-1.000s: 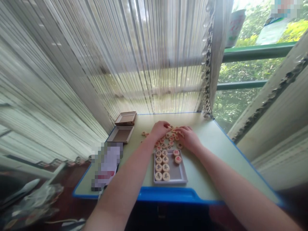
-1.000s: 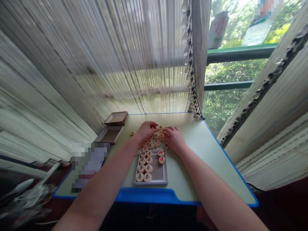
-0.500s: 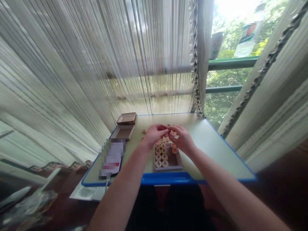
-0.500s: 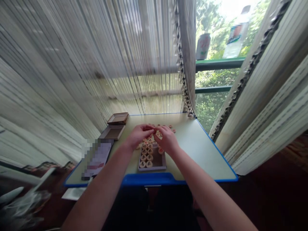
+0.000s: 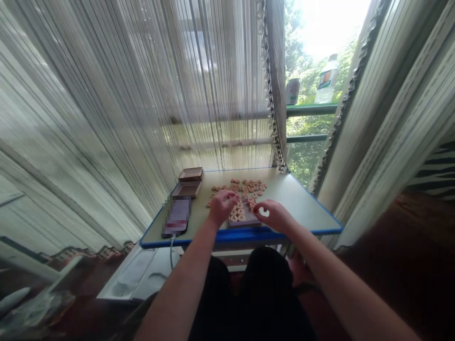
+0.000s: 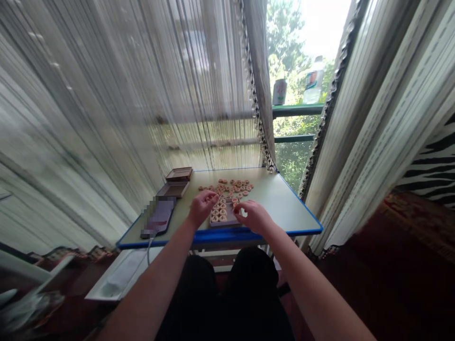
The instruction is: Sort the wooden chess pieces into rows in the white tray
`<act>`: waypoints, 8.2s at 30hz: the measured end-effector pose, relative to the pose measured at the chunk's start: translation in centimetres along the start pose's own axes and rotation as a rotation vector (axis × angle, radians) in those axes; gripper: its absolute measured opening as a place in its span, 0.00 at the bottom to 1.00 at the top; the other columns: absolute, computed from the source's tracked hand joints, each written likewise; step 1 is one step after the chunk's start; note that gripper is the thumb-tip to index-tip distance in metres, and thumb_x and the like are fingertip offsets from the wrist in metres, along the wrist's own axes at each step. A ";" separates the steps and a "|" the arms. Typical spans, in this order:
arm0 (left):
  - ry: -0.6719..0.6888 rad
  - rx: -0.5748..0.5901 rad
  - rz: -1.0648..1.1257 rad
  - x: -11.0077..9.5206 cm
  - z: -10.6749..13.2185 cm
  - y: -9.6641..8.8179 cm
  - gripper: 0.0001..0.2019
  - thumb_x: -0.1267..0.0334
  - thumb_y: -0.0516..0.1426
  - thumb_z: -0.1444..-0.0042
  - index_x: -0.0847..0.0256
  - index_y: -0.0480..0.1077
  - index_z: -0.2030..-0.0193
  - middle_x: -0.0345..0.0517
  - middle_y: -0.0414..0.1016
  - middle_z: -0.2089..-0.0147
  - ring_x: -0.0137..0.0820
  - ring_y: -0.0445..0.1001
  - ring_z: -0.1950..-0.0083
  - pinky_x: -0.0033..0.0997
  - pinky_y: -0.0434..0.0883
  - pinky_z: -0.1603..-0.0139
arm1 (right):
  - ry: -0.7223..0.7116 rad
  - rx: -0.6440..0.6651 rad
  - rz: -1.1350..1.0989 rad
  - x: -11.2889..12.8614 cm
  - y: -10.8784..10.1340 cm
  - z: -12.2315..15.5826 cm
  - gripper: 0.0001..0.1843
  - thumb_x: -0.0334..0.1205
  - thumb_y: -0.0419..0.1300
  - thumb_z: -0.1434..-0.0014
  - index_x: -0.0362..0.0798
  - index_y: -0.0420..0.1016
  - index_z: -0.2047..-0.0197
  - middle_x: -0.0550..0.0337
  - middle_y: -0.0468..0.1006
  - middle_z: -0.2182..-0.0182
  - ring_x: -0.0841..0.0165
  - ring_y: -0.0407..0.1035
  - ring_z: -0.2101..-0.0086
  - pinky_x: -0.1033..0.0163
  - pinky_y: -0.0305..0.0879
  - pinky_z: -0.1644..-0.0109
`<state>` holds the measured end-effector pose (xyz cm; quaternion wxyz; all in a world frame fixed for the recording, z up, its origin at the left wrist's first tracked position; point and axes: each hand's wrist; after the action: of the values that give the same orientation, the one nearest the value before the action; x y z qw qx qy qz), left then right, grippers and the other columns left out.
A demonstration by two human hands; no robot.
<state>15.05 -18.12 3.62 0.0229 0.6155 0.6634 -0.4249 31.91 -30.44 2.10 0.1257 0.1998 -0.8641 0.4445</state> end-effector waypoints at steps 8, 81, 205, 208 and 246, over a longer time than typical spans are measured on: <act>0.029 0.154 -0.012 -0.3 2.0 -0.2 0.11 0.57 0.56 0.48 0.60 0.75 0.66 0.47 0.74 0.59 0.35 0.68 0.51 0.37 0.62 0.45 | 0.056 0.004 -0.083 0.2 1.8 0.8 0.08 0.39 0.58 0.49 0.52 0.78 0.65 0.59 0.78 0.70 0.66 0.67 0.67 0.61 0.66 0.61; 0.058 0.153 -0.046 -0.1 2.3 0.0 0.06 0.61 0.59 0.51 0.60 0.75 0.72 0.47 0.73 0.57 0.37 0.67 0.50 0.40 0.61 0.45 | -0.059 -0.073 0.138 0.3 2.0 2.3 0.14 0.46 0.54 0.43 0.50 0.76 0.59 0.54 0.77 0.60 0.64 0.67 0.62 0.56 0.64 0.55; -0.259 0.297 -0.648 8.5 -8.2 0.3 0.18 0.76 0.49 0.52 0.59 0.75 0.58 0.46 0.76 0.57 0.32 0.69 0.52 0.30 0.65 0.46 | 0.190 0.607 -0.088 -10.5 7.4 -19.6 0.15 0.47 0.62 0.55 0.50 0.79 0.63 0.57 0.78 0.64 0.65 0.71 0.66 0.62 0.66 0.63; -0.337 0.343 -0.676 8.3 -8.2 0.0 0.18 0.75 0.49 0.51 0.58 0.75 0.59 0.46 0.75 0.56 0.31 0.69 0.52 0.29 0.64 0.46 | 0.152 0.609 -0.086 -10.3 7.5 -19.6 0.12 0.44 0.61 0.53 0.53 0.80 0.64 0.59 0.79 0.67 0.65 0.71 0.67 0.62 0.67 0.62; -0.451 0.568 -0.702 5.4 -7.3 -3.1 0.19 0.53 0.62 0.62 0.53 0.75 0.60 0.47 0.76 0.58 0.38 0.73 0.58 0.29 0.68 0.60 | -0.223 0.604 0.043 -4.1 8.8 -18.3 0.13 0.31 0.56 0.51 0.51 0.79 0.65 0.61 0.79 0.65 0.66 0.70 0.62 0.64 0.62 0.53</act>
<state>14.79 -9.16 6.98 -0.1472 0.2299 0.6671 -0.6932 32.24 -9.94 4.66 -0.0443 0.2571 -0.7057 0.6587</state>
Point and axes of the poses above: each hand's wrist, its own z-axis away from the middle knuckle, its own y-axis out of the palm, x = y × z
